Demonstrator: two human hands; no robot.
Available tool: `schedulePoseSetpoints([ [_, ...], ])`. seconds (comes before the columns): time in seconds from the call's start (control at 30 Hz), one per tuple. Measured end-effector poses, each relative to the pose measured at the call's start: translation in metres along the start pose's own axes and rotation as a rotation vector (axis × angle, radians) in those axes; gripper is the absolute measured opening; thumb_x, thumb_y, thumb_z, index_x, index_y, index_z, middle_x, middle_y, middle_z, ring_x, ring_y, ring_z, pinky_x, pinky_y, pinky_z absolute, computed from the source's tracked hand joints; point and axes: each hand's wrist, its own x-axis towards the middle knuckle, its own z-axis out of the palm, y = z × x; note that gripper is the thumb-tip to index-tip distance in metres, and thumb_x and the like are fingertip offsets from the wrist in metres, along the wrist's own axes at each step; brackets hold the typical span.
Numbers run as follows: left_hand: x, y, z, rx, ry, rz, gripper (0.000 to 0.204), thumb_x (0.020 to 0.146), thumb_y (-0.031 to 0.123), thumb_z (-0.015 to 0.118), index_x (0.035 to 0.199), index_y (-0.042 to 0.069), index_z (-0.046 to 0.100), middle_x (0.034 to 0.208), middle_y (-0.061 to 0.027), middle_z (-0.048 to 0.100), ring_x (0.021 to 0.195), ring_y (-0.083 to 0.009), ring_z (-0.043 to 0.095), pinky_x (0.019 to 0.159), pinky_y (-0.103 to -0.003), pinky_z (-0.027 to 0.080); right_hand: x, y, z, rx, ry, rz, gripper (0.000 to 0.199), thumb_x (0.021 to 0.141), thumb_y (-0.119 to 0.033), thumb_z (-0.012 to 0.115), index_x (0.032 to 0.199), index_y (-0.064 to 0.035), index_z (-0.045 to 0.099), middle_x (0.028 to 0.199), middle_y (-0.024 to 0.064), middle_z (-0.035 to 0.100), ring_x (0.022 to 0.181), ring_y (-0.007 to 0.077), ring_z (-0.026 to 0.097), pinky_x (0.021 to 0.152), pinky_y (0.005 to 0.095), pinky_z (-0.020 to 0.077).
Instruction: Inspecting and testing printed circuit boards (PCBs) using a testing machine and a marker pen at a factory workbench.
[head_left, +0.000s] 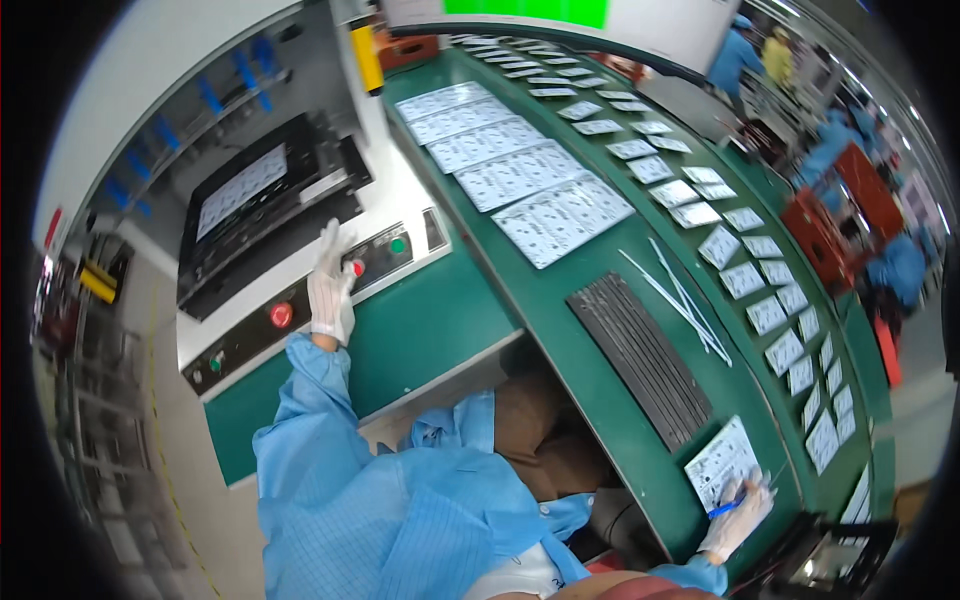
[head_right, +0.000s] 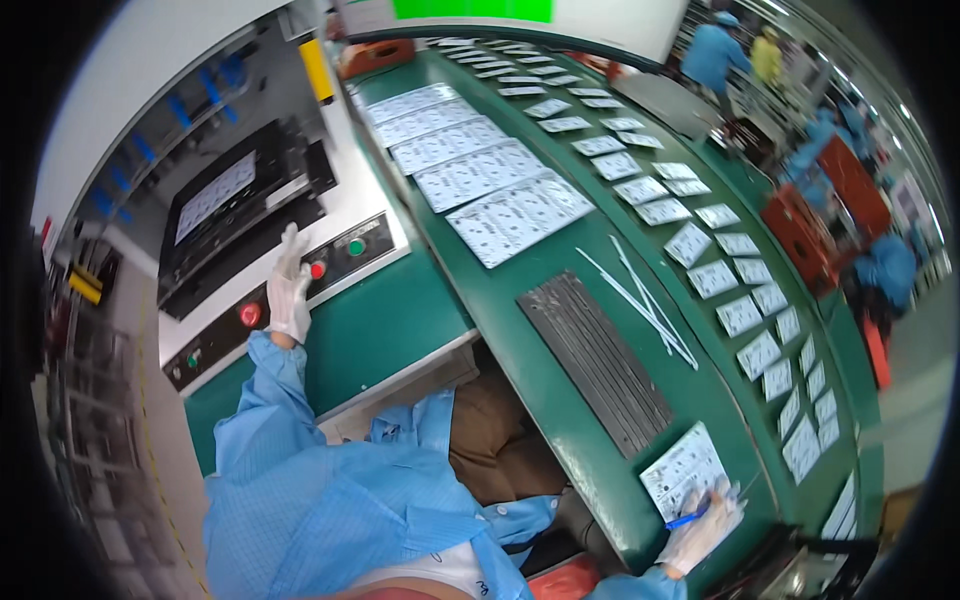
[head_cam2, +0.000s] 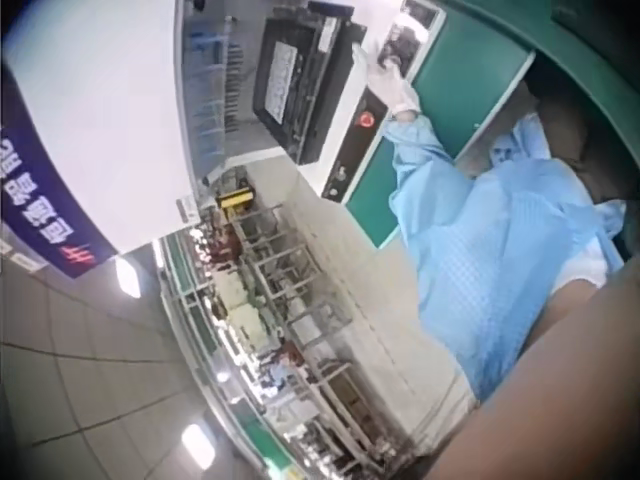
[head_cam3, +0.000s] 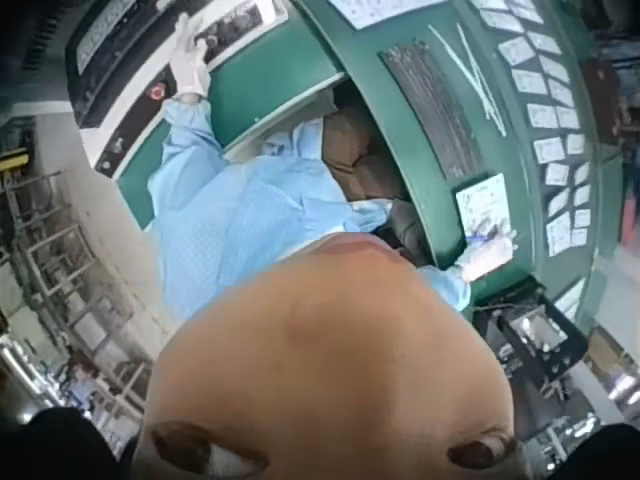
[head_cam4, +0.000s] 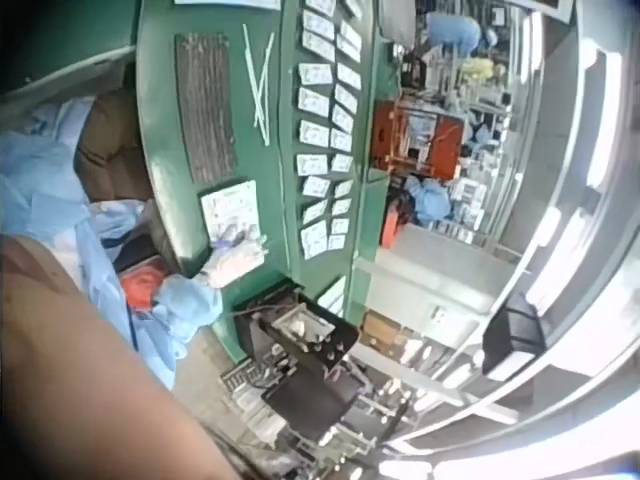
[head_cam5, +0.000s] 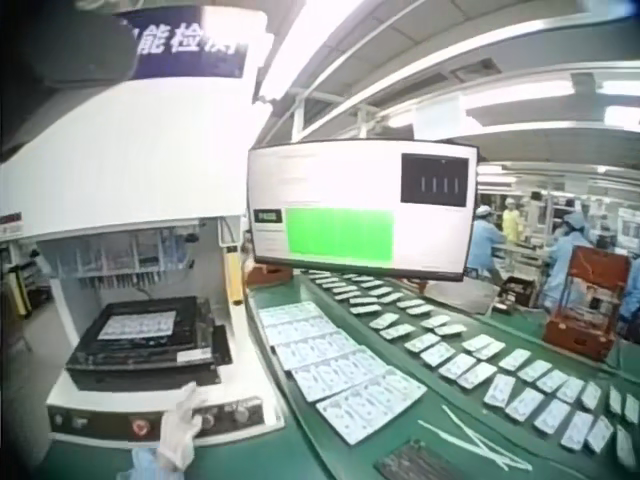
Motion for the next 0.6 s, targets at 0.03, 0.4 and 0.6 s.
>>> schedulePoseSetpoints([
  [0.03, 0.001, -0.011, -0.017, 0.091, 0.062, 0.010, 0.051, 0.071, -0.009, 0.042, 0.119, 0.004, 0.053, 0.140, -0.0144, 0.034, 0.133, -0.0263, 0.025, 0.103, -0.030, 0.027, -0.002, -0.007, 0.005, -0.086, -0.058, 0.215, 0.036, 0.081, -0.007, 0.060, 0.115, 0.0003, 0.051, 0.110, 0.0203, 0.055, 0.101, 0.0337, 0.051, 0.088, 0.0358, 0.0418],
  [0.4, 0.151, -0.072, -0.208, 1.585, -0.137, 0.109, 0.041, 0.092, 0.036, 0.040, 0.125, 0.012, 0.046, 0.131, -0.0195, 0.041, 0.118, -0.0355, 0.042, 0.095, -0.039, 0.038, -0.058, 0.006, 0.016, 0.059, -0.057, 0.378, 0.029, 0.088, -0.008, 0.051, 0.115, 0.0016, 0.050, 0.116, 0.0217, 0.051, 0.109, 0.0310, 0.048, 0.098, 0.0338, 0.0349],
  [0.6, 0.186, -0.083, -0.212, 1.624, -0.556, -0.058, 0.041, 0.092, 0.028, 0.036, 0.133, 0.023, 0.037, 0.131, -0.0200, 0.041, 0.116, -0.0360, 0.043, 0.095, -0.040, 0.037, -0.035, -0.046, -0.003, -0.229, -0.153, 0.390, 0.046, 0.083, -0.016, 0.061, 0.123, 0.0011, 0.046, 0.118, 0.0230, 0.052, 0.108, 0.0374, 0.049, 0.094, 0.0411, 0.0366],
])
